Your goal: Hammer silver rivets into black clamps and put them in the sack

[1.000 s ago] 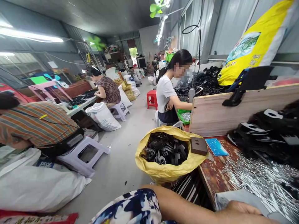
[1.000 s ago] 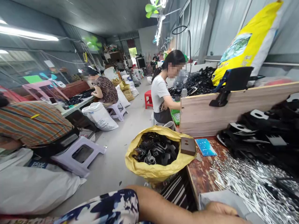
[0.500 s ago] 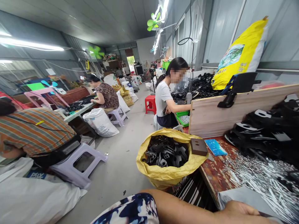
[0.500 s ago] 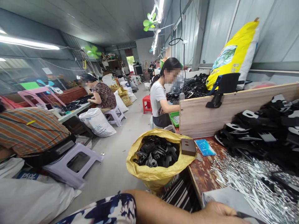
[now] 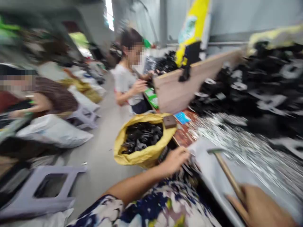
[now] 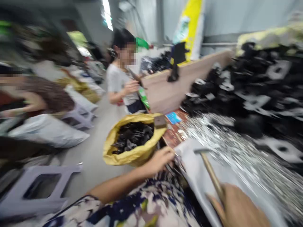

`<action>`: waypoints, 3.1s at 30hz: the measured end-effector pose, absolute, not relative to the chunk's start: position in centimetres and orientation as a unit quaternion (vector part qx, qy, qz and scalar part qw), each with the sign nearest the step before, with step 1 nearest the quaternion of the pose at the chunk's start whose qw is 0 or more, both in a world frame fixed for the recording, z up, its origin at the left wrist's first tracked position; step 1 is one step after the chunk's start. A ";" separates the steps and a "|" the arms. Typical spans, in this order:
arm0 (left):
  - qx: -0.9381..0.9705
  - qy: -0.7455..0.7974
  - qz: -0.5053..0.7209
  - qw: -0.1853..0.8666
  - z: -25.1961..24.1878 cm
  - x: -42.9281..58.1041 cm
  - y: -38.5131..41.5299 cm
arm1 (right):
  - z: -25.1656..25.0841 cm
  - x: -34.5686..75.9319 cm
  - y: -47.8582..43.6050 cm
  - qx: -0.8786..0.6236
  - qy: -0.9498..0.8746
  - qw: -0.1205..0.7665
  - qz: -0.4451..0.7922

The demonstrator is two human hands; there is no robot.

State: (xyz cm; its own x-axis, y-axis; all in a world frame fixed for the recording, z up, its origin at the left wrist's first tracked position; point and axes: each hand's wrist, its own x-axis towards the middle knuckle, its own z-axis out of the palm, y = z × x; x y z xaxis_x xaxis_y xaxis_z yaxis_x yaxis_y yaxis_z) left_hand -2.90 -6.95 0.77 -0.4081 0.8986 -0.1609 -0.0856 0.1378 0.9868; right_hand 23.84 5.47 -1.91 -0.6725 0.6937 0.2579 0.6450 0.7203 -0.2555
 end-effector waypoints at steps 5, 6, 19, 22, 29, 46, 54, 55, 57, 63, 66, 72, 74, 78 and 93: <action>0.303 0.591 0.554 0.503 -2.0 -3.1 -6.5 | 0.2 25.8 3.3 -0.478 -0.876 -0.020 0.062; 0.305 0.590 0.552 0.504 -2.4 -2.6 -6.4 | 0.3 25.8 3.4 -0.488 -0.870 -0.025 0.071; 0.452 0.665 0.463 0.372 -3.6 0.3 -4.3 | 2.5 28.7 -1.1 -0.391 -0.876 0.248 0.137; 0.455 0.675 0.459 0.356 -4.0 0.3 -4.4 | 1.7 27.8 -1.7 -0.380 -0.896 0.203 0.107; 0.462 0.682 0.446 0.349 -4.1 0.2 -4.3 | 1.8 27.8 -1.9 -0.382 -0.884 0.251 0.097; 0.397 0.837 0.374 -0.055 5.5 -12.6 -10.2 | 3.0 28.2 8.3 -0.434 -0.877 0.202 0.040; 0.461 0.862 0.159 -0.140 6.6 -18.4 -11.8 | 4.9 20.5 10.1 -0.307 -0.922 0.146 0.187; 0.486 0.848 0.180 -0.109 6.1 -18.4 -11.5 | 4.9 18.2 10.3 -0.291 -0.930 0.122 0.190; 0.536 0.815 0.216 -0.042 5.9 -18.2 -10.6 | 4.9 13.0 11.4 -0.273 -0.943 0.074 0.174; 0.632 0.728 0.265 0.016 11.7 -19.3 -6.3 | 3.8 -1.4 16.8 -0.292 -0.952 0.004 0.090; 0.647 0.704 0.288 0.053 15.2 -20.5 -4.7 | 2.8 -4.3 17.9 -0.307 -0.950 -0.008 0.059; 0.627 0.664 0.341 0.223 13.7 -21.2 -2.3 | 0.5 -5.4 17.5 -0.308 -0.951 -0.017 0.009; 0.606 0.654 0.366 0.265 11.7 -21.0 -1.6 | 0.4 -5.2 17.8 -0.299 -0.954 -0.004 -0.007; 0.572 0.630 0.412 0.325 9.0 -20.4 -0.6 | 2.4 -3.0 20.1 -0.287 -0.956 0.053 -0.019; 0.413 0.384 0.484 0.669 11.6 -14.0 5.1 | 9.0 5.4 15.0 -0.061 -0.826 0.480 0.288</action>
